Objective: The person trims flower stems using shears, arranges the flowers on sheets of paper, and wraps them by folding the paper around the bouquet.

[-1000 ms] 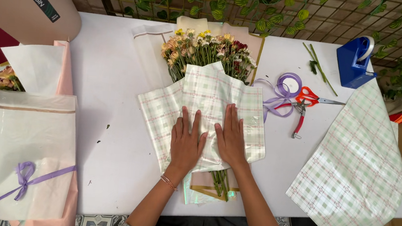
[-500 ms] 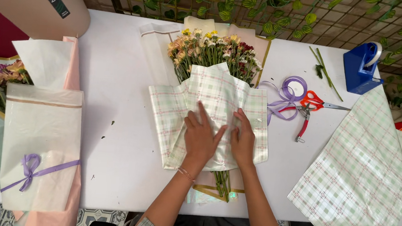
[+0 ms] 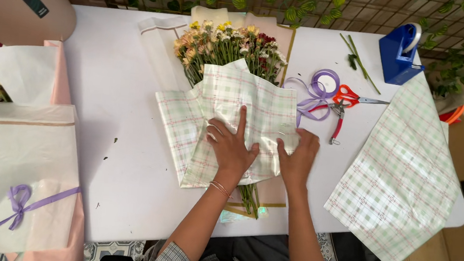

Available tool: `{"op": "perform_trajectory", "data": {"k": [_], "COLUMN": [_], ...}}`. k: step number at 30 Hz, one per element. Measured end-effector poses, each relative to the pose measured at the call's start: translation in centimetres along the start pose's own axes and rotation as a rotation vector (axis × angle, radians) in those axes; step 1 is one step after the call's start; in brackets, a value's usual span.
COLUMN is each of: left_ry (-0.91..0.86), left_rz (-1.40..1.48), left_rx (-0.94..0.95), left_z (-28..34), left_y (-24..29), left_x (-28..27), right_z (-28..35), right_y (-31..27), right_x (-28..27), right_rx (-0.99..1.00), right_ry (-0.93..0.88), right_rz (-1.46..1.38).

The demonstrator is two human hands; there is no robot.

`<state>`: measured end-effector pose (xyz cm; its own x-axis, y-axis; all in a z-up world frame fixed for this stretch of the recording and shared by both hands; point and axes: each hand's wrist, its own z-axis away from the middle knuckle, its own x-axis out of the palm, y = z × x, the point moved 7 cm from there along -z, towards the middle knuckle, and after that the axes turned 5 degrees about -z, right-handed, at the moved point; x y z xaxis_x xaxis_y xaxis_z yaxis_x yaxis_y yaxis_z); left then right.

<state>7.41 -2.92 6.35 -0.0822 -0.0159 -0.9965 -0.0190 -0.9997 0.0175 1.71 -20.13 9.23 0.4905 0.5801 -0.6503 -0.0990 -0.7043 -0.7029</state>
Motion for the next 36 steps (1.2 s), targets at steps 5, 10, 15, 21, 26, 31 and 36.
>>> {"op": "perform_trajectory", "data": {"k": [5,10,15,21,26,31,36], "left_ry": [-0.009,0.014,0.023,-0.019,-0.019,-0.032,-0.034], "left_rz": [-0.036,-0.002,-0.010,-0.019,-0.004,0.012,0.016], "left_rx": [-0.009,0.006,0.017,0.043,0.033,0.031,0.031], "left_z": [0.0,-0.1,-0.1,-0.2,-0.1,0.0,0.1], "left_y": [0.0,0.0,-0.3,-0.1,-0.1,-0.1,-0.1], "left_x": [-0.1,-0.3,0.0,0.3,0.1,0.1,0.1], "right_z": [0.4,-0.9,-1.5,-1.0,-1.1,-1.0,0.0], "right_y": [3.4,5.5,8.3,8.3,7.9,6.2,3.9], "right_x": [-2.0,0.4,2.9,2.4,2.8,3.3,5.2], "right_rx": [0.451,0.460,0.512,0.466,0.496,0.497,0.486], "right_ry": [-0.190,-0.346,-0.468,-0.402,-0.396,-0.471,-0.490], "right_rz": [0.008,-0.025,-0.105,-0.155,-0.473,-0.572,-0.646]}}
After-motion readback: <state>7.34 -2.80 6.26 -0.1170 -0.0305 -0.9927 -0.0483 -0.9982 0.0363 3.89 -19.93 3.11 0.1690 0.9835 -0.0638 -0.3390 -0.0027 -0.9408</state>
